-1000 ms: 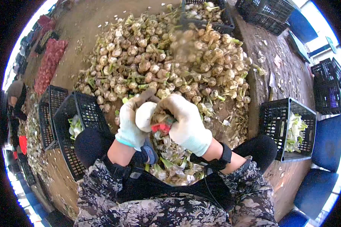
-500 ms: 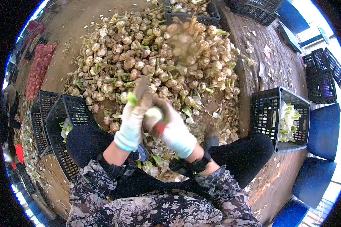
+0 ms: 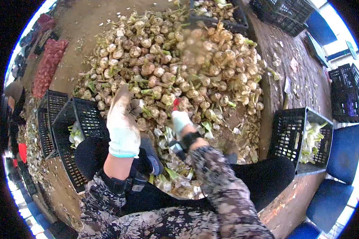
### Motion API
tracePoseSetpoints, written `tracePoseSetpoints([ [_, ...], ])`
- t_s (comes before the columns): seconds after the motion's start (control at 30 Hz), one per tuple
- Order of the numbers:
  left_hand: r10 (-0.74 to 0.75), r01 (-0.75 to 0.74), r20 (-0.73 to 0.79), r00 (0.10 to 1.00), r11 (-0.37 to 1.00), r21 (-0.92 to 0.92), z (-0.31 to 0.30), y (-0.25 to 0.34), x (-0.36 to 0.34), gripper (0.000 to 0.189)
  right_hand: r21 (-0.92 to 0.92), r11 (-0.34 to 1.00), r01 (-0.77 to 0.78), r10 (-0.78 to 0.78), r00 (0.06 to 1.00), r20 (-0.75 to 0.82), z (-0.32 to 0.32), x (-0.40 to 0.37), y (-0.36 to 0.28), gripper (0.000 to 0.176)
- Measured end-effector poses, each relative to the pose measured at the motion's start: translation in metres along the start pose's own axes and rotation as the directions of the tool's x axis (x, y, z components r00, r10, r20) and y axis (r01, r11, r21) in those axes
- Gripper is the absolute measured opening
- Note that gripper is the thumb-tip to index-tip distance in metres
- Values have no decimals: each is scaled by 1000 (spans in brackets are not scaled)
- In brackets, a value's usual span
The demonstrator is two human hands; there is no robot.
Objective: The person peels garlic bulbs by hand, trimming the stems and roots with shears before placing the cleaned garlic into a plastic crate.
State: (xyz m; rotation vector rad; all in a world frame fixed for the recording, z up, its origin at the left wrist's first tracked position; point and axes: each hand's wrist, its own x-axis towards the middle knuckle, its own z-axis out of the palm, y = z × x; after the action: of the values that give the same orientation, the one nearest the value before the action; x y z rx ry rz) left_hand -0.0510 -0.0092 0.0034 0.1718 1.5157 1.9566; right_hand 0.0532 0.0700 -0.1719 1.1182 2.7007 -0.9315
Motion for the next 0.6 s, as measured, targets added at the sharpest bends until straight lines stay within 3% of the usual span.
tracePoseSetpoints([
  [0.03,73,-72,-9,997,997,36,-4,-5,5,40,46,999,-20,20,1000,-19,17,13,-6,37],
  [0.07,34,-30,-41,999,996,80,-4,-1,5,41,-57,986,-158,159,987,11,60,38,3,30],
  [0.13,2,1,-68,998,998,55,-8,-5,9,44,-303,942,-147,187,977,105,47,39,0,24],
  [0.17,0,2,-45,999,999,50,-10,-6,10,44,326,944,-52,99,987,-128,60,39,20,19],
  [0.2,-1,3,-43,999,999,46,-14,-11,11,44,-154,978,-137,139,990,4,-6,16,-6,18],
  [0.23,36,-36,-3,999,997,67,-16,-16,13,44,562,823,-81,95,995,4,1,9,30,18],
  [0.27,70,-73,36,997,994,86,-17,-20,12,44,962,10,-271,315,915,254,-64,-18,-21,17],
  [0.3,-21,12,61,998,990,143,-14,-15,8,43,911,348,-223,286,950,124,-70,-27,3,20],
  [0.33,-25,16,66,998,991,134,-14,-20,7,43,862,466,-202,251,964,90,-112,-51,-15,25],
  [0.37,-108,81,191,976,987,142,-15,-29,8,43,692,710,-133,177,984,7,-153,-77,-35,26],
  [0.4,-186,141,316,930,977,160,-14,-34,7,44,612,791,3,72,993,-98,-162,-90,-28,24],
  [0.43,-430,425,485,762,896,127,-7,-17,-4,49,505,848,162,-51,972,-228,-173,-102,-28,21],
  [0.5,-519,583,620,588,804,120,-4,-15,-19,52,244,878,413,-302,871,-388,-188,-117,-22,24],
  [0.53,-558,640,664,498,753,152,-1,-12,-22,53,240,880,411,-298,869,-395,-189,-123,-24,24],
  [0.57,-480,601,695,535,795,86,5,-9,-26,58,596,747,295,-30,910,-413,-187,-131,-31,28],
  [0.6,-479,598,700,530,796,93,8,-14,-28,58,862,470,190,224,919,-325,-186,-136,-37,33],
])
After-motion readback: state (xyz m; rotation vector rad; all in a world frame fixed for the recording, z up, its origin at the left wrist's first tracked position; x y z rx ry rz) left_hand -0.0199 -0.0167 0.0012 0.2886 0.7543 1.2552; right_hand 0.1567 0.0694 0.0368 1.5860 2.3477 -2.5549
